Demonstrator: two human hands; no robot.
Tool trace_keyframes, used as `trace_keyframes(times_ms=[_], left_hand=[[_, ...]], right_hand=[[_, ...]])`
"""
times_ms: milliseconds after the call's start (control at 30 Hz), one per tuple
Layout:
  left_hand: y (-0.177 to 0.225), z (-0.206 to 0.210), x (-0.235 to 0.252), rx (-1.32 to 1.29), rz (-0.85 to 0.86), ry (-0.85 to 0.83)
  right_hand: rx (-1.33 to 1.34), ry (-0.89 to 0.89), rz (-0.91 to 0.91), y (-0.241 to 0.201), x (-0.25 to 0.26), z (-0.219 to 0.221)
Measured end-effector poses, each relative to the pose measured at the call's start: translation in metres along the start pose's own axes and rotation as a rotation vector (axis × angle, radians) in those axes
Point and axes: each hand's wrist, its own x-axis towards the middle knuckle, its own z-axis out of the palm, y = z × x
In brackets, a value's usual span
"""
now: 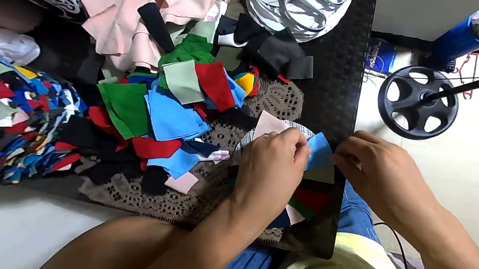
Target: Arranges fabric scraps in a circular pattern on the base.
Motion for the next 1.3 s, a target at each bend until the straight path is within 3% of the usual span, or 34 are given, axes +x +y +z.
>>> trace_keyframes(times_ms=[633, 1000, 1300], left_hand=[[0.0, 0.006, -0.005, 0.072, 0.077, -0.019], [-0.001, 0.005, -0.005, 0.102, 0.116, -0.03], [-0.001, 0.005, -0.004, 0.096, 0.158, -0.017]], right_hand=[[-0.07, -0.081, 0.02, 0.001, 0.0, -0.001], [0.063, 0.034, 0.168, 0.046, -0.028, -0.013], [0.146, 0.264, -0.123, 0.03, -0.022, 0.02]])
